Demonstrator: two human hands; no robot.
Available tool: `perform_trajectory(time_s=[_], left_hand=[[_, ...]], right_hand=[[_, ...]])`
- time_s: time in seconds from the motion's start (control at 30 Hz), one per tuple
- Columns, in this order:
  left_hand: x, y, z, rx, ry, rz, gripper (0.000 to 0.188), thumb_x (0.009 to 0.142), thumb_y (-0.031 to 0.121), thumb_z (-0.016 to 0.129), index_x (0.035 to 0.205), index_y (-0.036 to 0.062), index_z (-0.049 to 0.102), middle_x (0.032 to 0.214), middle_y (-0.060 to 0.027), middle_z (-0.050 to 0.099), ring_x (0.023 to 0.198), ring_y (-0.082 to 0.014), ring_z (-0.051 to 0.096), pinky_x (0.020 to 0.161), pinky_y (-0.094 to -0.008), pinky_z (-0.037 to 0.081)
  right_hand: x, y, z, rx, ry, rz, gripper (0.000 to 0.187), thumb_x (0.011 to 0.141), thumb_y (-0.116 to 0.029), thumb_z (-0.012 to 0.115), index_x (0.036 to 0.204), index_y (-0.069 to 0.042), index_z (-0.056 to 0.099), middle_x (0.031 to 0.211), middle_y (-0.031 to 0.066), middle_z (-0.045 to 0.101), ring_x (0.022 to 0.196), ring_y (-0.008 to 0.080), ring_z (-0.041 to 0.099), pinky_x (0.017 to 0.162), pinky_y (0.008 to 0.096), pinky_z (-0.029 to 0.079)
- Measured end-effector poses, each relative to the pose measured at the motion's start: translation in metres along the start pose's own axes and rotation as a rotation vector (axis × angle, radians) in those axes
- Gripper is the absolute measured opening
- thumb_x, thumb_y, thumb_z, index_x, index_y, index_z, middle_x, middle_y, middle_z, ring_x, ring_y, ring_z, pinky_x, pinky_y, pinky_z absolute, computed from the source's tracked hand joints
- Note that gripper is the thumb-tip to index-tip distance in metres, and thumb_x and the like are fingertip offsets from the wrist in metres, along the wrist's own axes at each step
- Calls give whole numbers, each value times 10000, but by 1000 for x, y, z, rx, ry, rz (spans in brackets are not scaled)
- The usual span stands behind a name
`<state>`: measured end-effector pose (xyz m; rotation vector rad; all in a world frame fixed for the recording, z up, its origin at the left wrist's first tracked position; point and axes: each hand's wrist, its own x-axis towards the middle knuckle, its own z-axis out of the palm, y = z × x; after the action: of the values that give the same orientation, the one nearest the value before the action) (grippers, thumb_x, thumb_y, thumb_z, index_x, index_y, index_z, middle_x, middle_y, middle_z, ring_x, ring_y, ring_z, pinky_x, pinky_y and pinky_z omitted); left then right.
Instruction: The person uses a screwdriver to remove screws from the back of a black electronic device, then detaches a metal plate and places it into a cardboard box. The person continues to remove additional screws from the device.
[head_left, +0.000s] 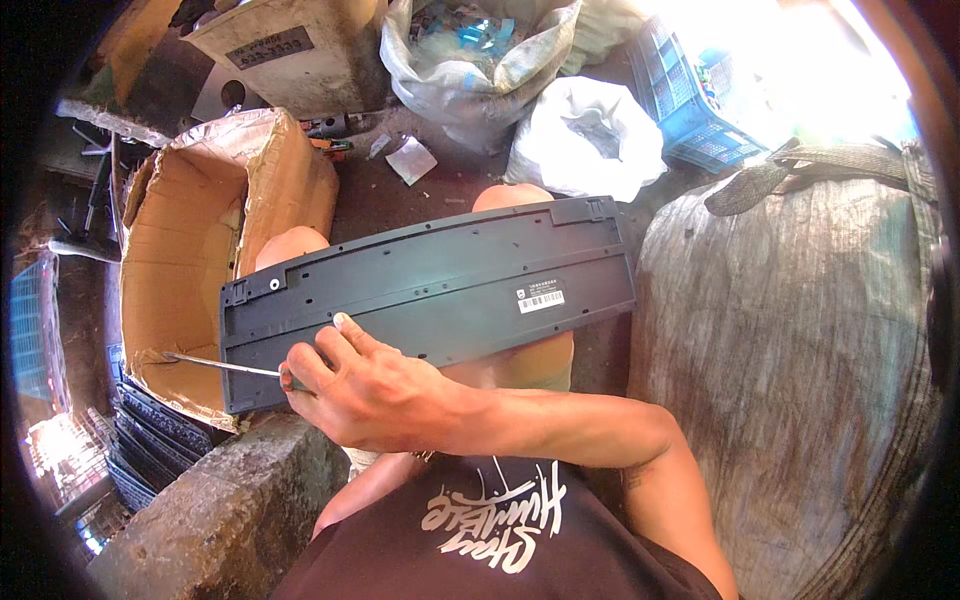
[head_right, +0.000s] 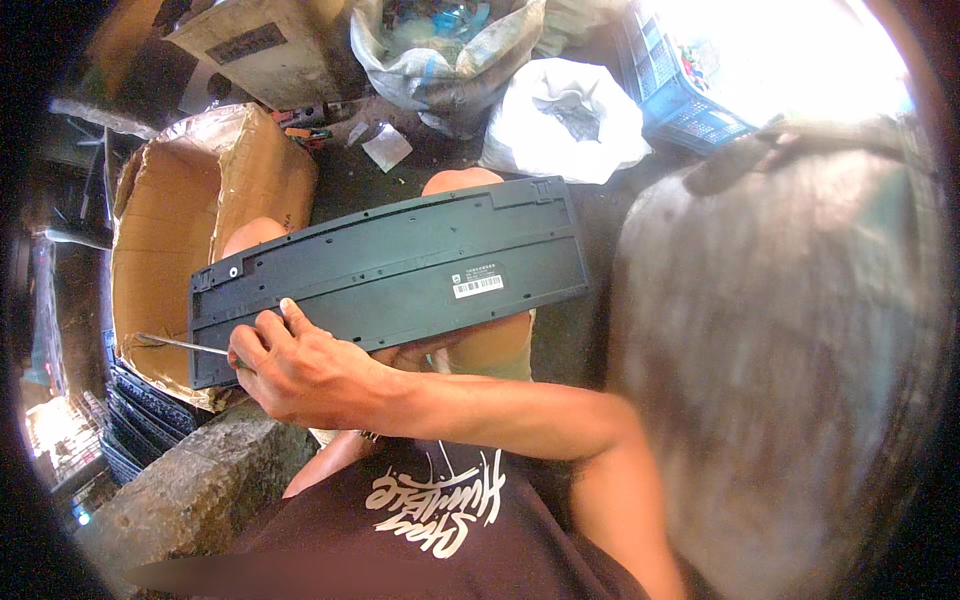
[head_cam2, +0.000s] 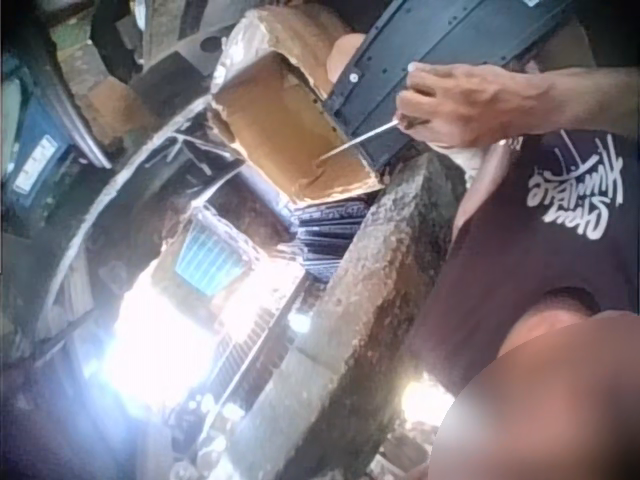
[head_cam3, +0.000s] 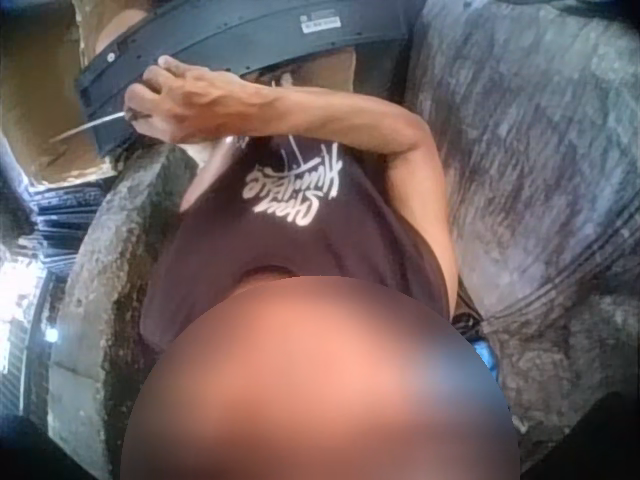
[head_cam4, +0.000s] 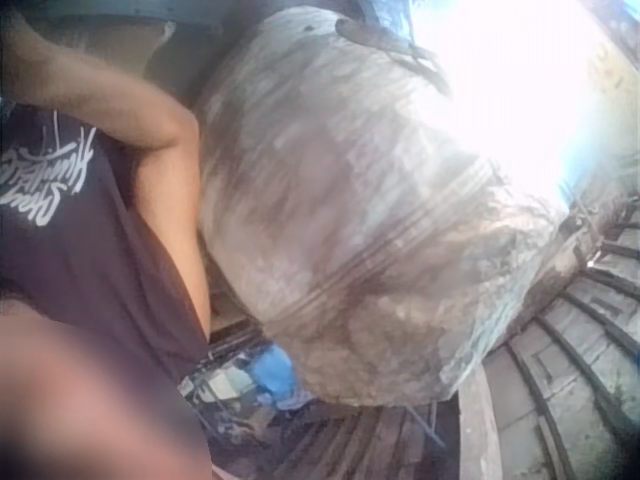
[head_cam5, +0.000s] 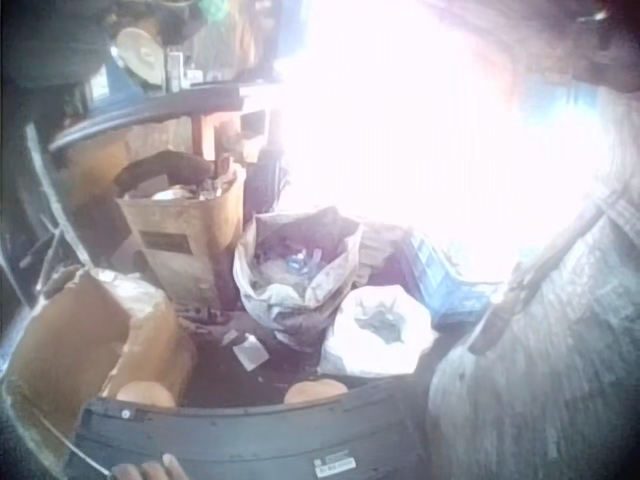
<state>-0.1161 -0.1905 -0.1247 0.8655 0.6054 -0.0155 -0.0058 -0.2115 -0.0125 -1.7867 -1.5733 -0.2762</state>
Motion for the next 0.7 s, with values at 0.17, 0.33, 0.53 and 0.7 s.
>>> perform_trajectory(time_s=[0.17,0.33,0.53,0.7], left_hand=[[8,-11,-6,-25,-19,0,290,1068,167,658,1290,-18,645,1162,-128,727,947,-280,736,867,-435,602],[21,-22,-5,-87,-60,36,276,1070,165,658,1273,-22,663,1169,-136,737,970,-295,741,914,-453,610],[24,-12,29,-236,-51,38,250,1067,142,660,1235,-44,666,1213,-135,727,1081,-292,715,979,-501,610],[23,16,35,225,-123,-134,310,1043,173,712,1269,-35,666,1235,-122,729,1107,-258,709,984,-442,582]], right_hand=[[22,0,-21,23,-12,-13,247,926,-215,670,993,10,746,960,121,557,861,267,606,734,436,585],[76,22,-59,-49,-47,90,230,853,-180,718,943,31,739,954,117,587,888,244,682,555,332,598],[155,106,-101,-6,-199,-147,263,929,-209,662,1092,-79,822,1047,214,789,983,377,777,835,471,632],[163,122,-140,47,-115,-34,243,998,-195,622,1151,-71,763,994,167,718,894,337,711,829,430,583]])
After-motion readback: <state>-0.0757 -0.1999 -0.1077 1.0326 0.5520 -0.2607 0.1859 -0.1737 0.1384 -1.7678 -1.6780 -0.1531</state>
